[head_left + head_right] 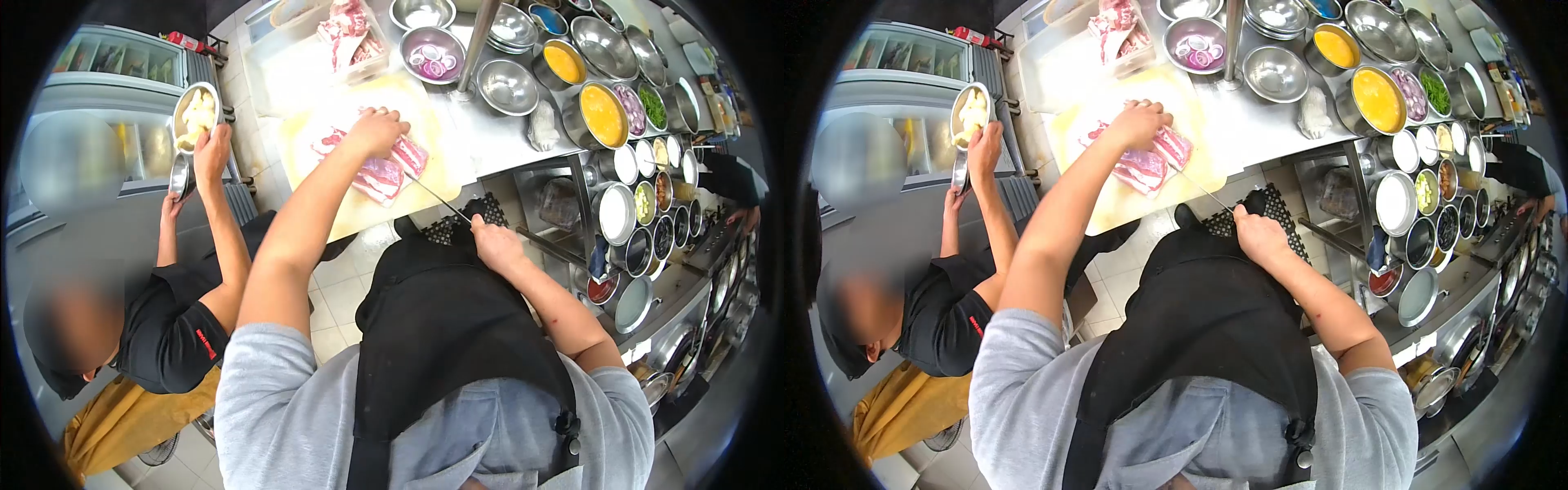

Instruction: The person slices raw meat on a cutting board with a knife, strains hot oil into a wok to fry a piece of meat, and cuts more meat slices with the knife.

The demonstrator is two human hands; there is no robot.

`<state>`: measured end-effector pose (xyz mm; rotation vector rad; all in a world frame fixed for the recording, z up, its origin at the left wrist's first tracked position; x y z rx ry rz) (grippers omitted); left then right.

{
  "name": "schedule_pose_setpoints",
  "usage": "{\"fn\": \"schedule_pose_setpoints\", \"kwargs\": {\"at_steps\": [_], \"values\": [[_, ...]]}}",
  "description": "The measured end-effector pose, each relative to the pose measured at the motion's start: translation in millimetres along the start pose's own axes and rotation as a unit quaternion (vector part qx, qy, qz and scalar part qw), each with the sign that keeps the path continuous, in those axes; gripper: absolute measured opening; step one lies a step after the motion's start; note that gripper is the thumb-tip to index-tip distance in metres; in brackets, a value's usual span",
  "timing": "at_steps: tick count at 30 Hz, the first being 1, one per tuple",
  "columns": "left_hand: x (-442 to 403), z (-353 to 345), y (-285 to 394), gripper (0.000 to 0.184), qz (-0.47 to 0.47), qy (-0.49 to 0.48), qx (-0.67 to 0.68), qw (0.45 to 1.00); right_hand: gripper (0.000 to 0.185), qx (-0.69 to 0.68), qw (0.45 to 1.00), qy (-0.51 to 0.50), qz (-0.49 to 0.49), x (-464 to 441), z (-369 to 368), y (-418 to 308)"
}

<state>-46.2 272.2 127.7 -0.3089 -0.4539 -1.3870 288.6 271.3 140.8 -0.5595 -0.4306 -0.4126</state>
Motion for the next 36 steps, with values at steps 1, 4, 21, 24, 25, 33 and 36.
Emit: {"fn": "schedule_pose_setpoints", "kwargs": {"at_steps": [1, 4, 21, 24, 25, 33, 36], "values": [[-10.3, 3.6, 0.1, 0.046, 0.000, 0.003, -0.004, 1.000, 0.015, 0.004, 1.000, -0.014, -0.006, -0.3, 3.0, -0.3], [-30.1, -0.6, 4.8, 0.042, -0.102, -0.061, -0.145, 0.982, 0.019, 0.009, 1.000, -0.023, -0.015, 2.5, 4.7, 1.4], [42.2, -70.6, -18.3, 0.021, 0.196, 0.406, 0.217, 0.866, 0.022, 0.009, 0.998, 0.050, 0.041, -33.6, 31.1, -24.7], [67.7, -92.5, -25.5, 0.018, 0.228, 0.426, 0.186, 0.856, 0.022, 0.011, 0.997, 0.053, 0.051, -56.1, 36.4, -32.3], [73.7, -91.5, -24.1, 0.018, 0.224, 0.426, 0.190, 0.856, 0.022, 0.013, 0.997, 0.052, 0.054, -64.7, 36.2, -34.1], [80.0, -98.4, -17.3, 0.020, 0.219, 0.449, 0.192, 0.845, 0.021, 0.025, 0.991, 0.094, 0.095, -127.8, 33.9, -49.1], [79.6, -98.0, -16.7, 0.022, 0.230, 0.428, 0.194, 0.853, 0.026, 0.041, 0.992, 0.076, 0.091, -137.6, 36.9, -50.8]]}}
Point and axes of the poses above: each hand's wrist, its own x-axis away from the middle knuckle, its own z-axis out of the back of the hand, y = z × x, the point moved 2 cm from there along -x, towards the middle knuckle, and after that the axes turned 10 degrees about z, right-handed, at the moved point
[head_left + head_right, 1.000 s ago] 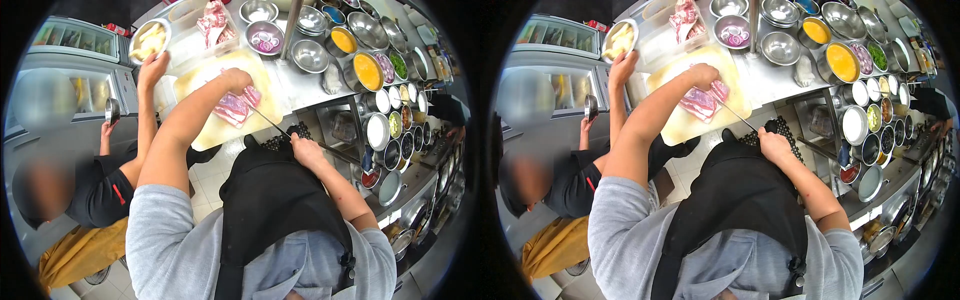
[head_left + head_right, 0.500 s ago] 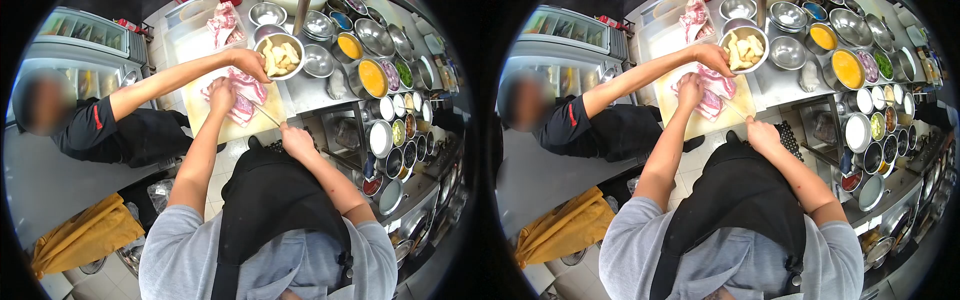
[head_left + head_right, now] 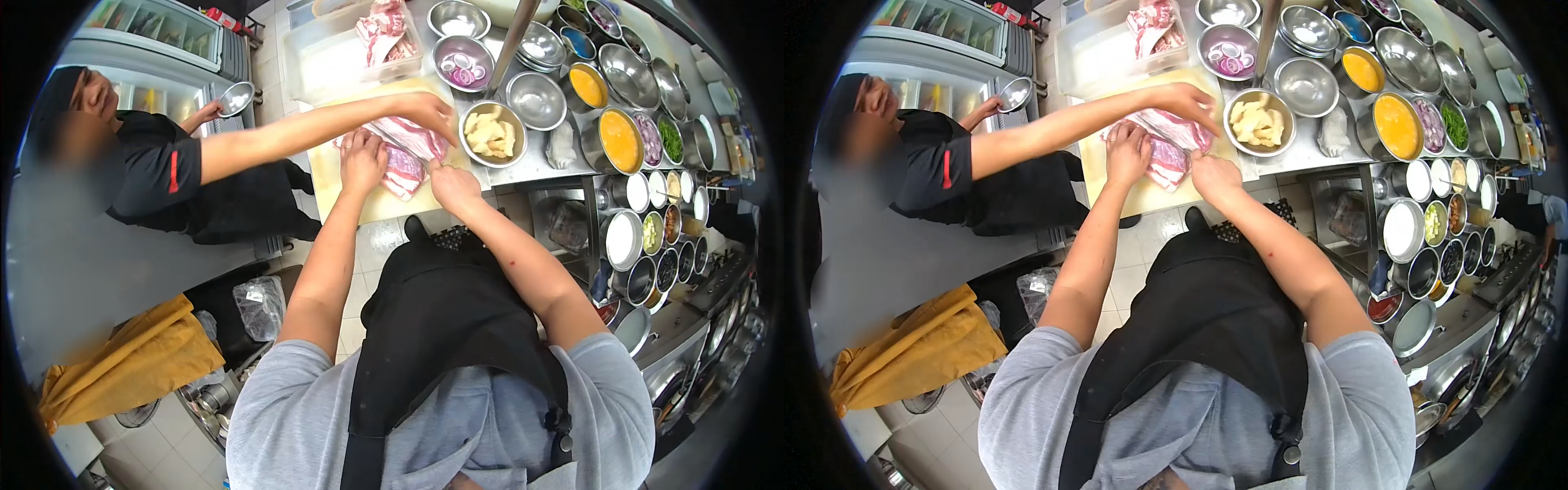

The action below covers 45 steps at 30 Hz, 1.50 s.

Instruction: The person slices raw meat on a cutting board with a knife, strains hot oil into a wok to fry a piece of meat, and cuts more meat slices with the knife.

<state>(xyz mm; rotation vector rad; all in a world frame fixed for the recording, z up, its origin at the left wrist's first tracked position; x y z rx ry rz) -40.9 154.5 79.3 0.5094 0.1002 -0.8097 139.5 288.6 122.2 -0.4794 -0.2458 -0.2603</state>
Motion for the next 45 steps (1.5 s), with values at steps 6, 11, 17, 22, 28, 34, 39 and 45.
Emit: {"fn": "schedule_pose_setpoints", "kwargs": {"at_steps": [6, 11, 17, 22, 28, 34, 39, 45], "values": [[-2.3, -5.7, 2.1, 0.024, 0.013, -0.033, 0.022, 0.999, 0.025, -0.013, 1.000, -0.025, -0.013, -14.3, -1.5, -0.5], [-1.0, -13.7, 5.9, 0.024, 0.003, -0.047, 0.011, 0.999, 0.022, -0.038, 0.999, 0.021, 0.024, -56.4, -25.8, 1.7], [-0.2, -17.9, 5.7, 0.026, 0.013, -0.049, -0.035, 0.998, 0.020, -0.053, 0.997, 0.041, 0.033, -33.2, -27.6, 3.5], [-6.0, -17.0, -3.5, 0.026, 0.034, -0.046, -0.086, 0.995, 0.019, -0.040, 0.999, -0.014, -0.011, 25.8, -24.5, 20.0], [-17.4, -13.5, -10.4, 0.030, 0.040, -0.100, -0.095, 0.990, 0.018, -0.026, 0.997, -0.061, -0.048, 103.5, -1.6, 26.9], [-74.7, -6.0, -6.8, 0.063, 0.114, -0.211, -0.088, 0.967, 0.015, 0.001, 0.992, -0.097, -0.079, 142.6, 8.0, 30.1], [-128.0, -33.9, -4.8, 0.079, 0.112, -0.350, -0.036, 0.929, 0.018, 0.010, 0.993, -0.093, -0.067, 144.4, 18.3, 29.5], [-141.6, -48.0, -10.3, 0.064, 0.063, -0.417, 0.079, 0.903, 0.018, 0.008, 0.994, -0.077, -0.078, 146.4, 25.8, 27.7]]}}
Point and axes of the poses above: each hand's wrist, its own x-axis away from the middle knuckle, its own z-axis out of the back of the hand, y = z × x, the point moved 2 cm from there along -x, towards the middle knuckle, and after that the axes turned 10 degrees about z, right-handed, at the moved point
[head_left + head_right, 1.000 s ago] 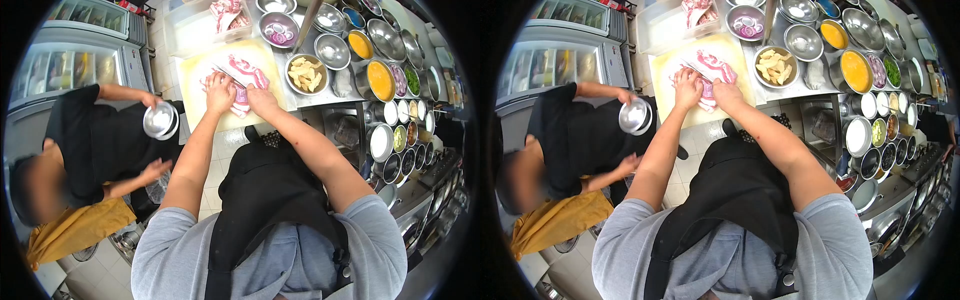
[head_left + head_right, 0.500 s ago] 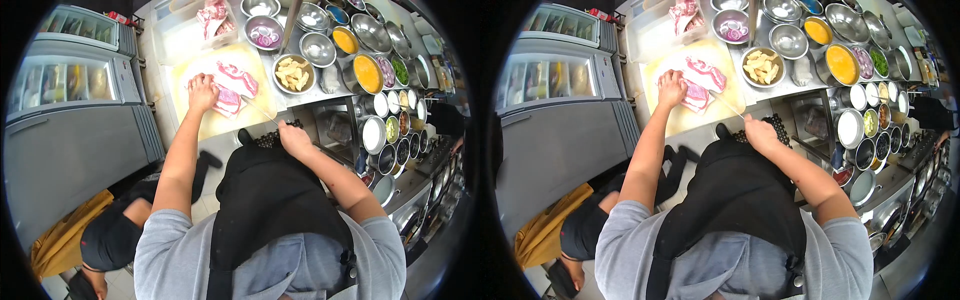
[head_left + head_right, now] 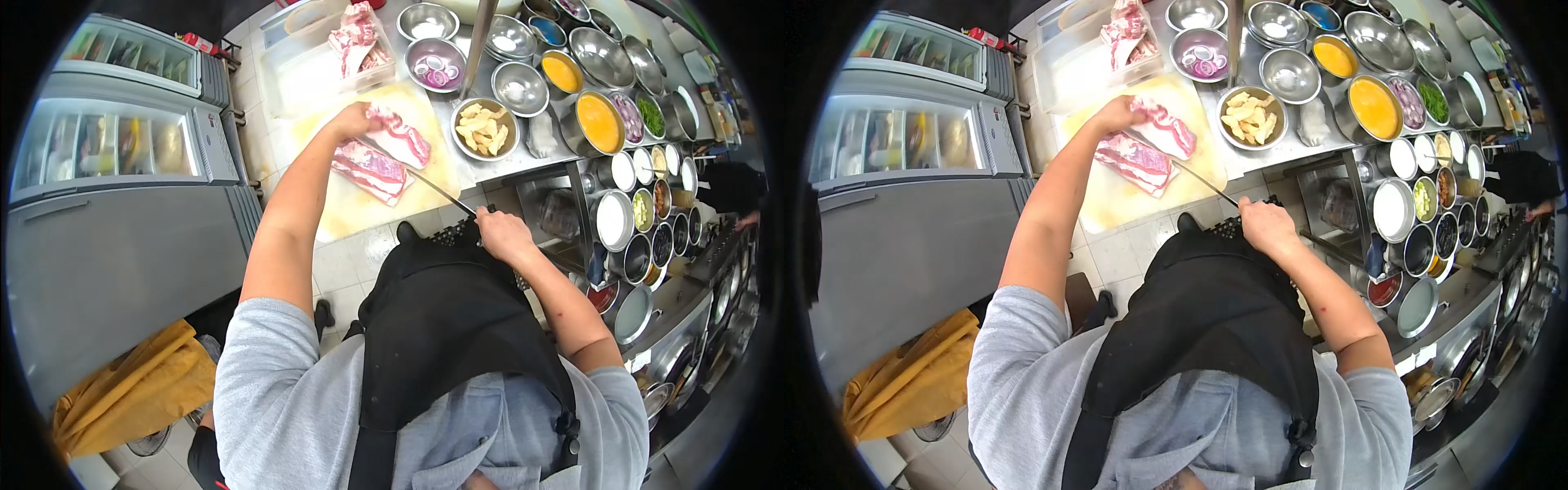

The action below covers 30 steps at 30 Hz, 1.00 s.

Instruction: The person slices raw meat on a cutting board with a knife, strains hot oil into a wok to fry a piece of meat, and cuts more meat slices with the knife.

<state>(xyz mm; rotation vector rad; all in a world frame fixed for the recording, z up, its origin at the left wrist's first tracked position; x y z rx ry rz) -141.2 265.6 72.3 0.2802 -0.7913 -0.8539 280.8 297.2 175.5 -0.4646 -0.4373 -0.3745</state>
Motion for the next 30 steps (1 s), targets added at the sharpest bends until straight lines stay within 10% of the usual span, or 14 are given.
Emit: {"fn": "schedule_pose_setpoints", "kwargs": {"at_steps": [2, 5, 14, 19, 22, 23, 24, 27, 30], "values": [[-22.5, -2.0, -13.3, 0.060, 0.021, 0.012, 0.233, 0.972, 0.018, -0.006, 1.000, -0.006, -0.009, 1.4, 4.4, -2.1], [12.1, 15.8, 36.5, 0.053, 0.009, 0.147, 0.225, 0.963, 0.019, -0.017, 1.000, -0.009, -0.018, 5.9, 11.0, -7.6], [46.4, 119.7, 109.8, 0.048, -0.177, 0.121, 0.131, 0.968, 0.030, -0.065, 0.997, 0.038, -0.018, -2.0, 5.6, 0.4], [57.7, 221.9, 142.8, 0.046, -0.145, 0.198, -0.052, 0.968, 0.031, -0.075, 0.995, 0.062, -0.013, -13.5, 10.1, -0.1], [24.5, 238.6, 124.5, 0.035, -0.209, 0.150, 0.199, 0.946, 0.031, -0.072, 0.995, 0.063, -0.015, -21.5, 13.6, -2.8], [21.8, 242.9, 113.5, 0.049, -0.114, 0.279, 0.052, 0.952, 0.031, -0.071, 0.995, 0.065, -0.020, -24.1, 16.1, -3.2], [21.8, 243.8, 102.1, 0.070, -0.012, 0.393, -0.098, 0.914, 0.031, -0.071, 0.995, 0.063, -0.016, -25.8, 18.4, -4.5], [41.5, 188.3, 52.3, 0.052, -0.060, 0.430, -0.081, 0.897, 0.030, -0.084, 0.994, 0.072, -0.013, -30.2, 19.5, -7.6], [84.8, 86.6, -18.4, 0.063, 0.032, 0.307, -0.047, 0.950, 0.030, -0.101, 0.991, 0.081, -0.017, -35.0, 13.7, -7.9]]}}
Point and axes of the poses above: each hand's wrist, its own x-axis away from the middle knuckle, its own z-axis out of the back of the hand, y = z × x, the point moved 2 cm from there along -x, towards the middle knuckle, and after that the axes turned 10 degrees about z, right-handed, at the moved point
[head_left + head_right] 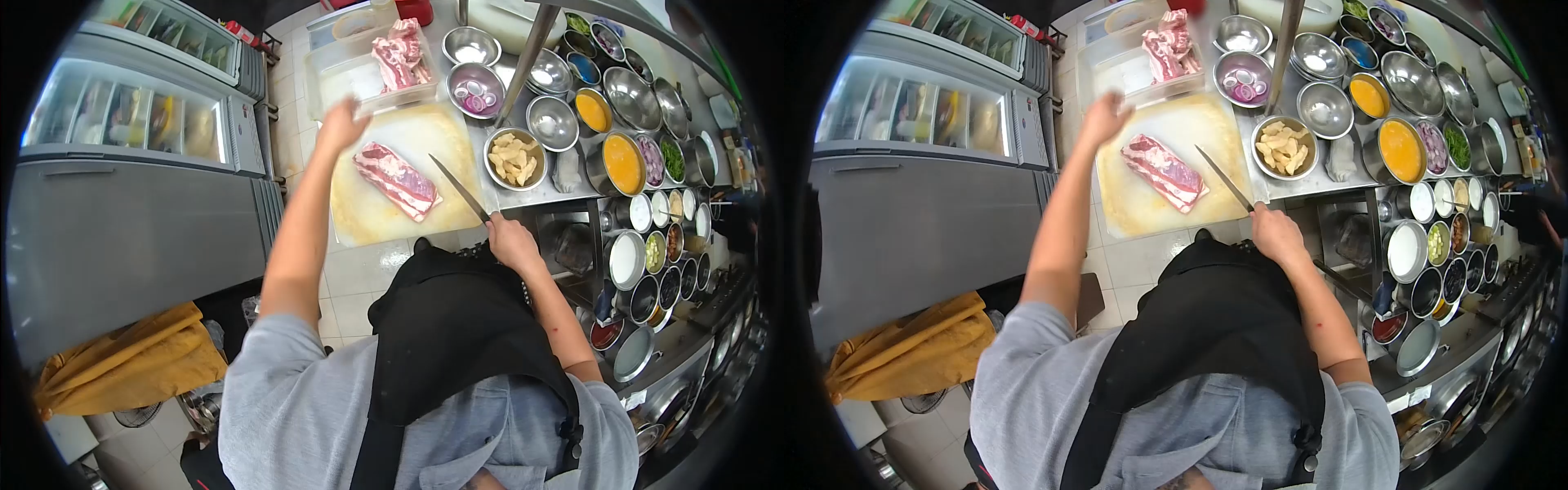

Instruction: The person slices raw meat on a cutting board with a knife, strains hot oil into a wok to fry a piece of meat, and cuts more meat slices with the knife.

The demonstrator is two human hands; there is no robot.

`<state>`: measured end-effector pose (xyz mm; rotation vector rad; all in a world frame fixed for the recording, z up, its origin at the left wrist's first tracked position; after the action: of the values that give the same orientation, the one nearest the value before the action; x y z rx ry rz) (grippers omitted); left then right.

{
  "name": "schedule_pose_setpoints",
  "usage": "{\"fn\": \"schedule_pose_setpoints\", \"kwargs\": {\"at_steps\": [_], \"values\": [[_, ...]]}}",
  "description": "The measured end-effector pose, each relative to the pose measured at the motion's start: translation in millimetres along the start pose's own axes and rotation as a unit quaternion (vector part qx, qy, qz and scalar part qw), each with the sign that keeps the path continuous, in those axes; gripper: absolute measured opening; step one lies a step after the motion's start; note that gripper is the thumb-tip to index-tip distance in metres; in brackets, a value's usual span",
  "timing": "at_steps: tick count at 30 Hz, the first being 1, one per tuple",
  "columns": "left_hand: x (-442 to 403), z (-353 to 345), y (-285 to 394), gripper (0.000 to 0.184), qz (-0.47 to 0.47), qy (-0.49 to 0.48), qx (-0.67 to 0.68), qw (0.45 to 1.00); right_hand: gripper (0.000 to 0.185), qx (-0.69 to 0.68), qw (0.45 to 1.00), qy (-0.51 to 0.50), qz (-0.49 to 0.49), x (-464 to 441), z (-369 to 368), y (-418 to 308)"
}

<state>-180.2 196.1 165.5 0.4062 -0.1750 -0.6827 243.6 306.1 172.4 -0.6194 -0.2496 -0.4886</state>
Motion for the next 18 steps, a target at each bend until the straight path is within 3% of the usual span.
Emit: {"fn": "schedule_pose_setpoints", "kwargs": {"at_steps": [1, 3, 4, 7, 9, 10, 18], "values": [[26.1, -28.8, -29.7, 0.068, 0.054, -0.029, 0.043, 0.997, 0.029, -0.002, 1.000, 0.003, 0.007, -2.2, -3.1, 1.2], [69.1, -55.8, -51.4, 0.072, 0.254, -0.055, 0.141, 0.955, 0.029, 0.001, 1.000, 0.000, 0.015, -5.7, -8.7, 2.3], [70.5, -70.6, -59.0, 0.072, 0.259, -0.055, 0.145, 0.953, 0.028, 0.001, 1.000, -0.002, 0.013, -8.0, -11.3, 2.1], [73.4, -88.6, -66.6, 0.064, 0.227, -0.053, 0.256, 0.938, 0.028, 0.015, 0.999, -0.017, 0.023, -12.8, -18.8, 0.6], [66.4, -86.3, -63.0, 0.055, 0.173, -0.173, 0.317, 0.916, 0.027, 0.027, 0.999, -0.023, 0.035, -18.4, -20.1, -2.4], [65.4, -83.1, -59.0, 0.043, 0.137, -0.182, 0.348, 0.909, 0.027, 0.030, 0.999, -0.023, 0.036, -20.4, -20.9, -3.8], [91.3, -76.9, -53.9, 0.038, 0.063, -0.174, 0.405, 0.895, 0.026, 0.018, 0.999, -0.003, 0.044, -25.4, -28.7, -7.4]]}}
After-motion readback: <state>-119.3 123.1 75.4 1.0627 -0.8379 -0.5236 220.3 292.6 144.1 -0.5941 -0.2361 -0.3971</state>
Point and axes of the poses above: each hand's wrist, its own x-axis away from the middle knuckle, its own z-axis out of the back of the hand, y = z × x, the point moved 2 cm from there along -x, towards the middle knuckle, and after that the axes turned 10 degrees about z, right-handed, at the moved point
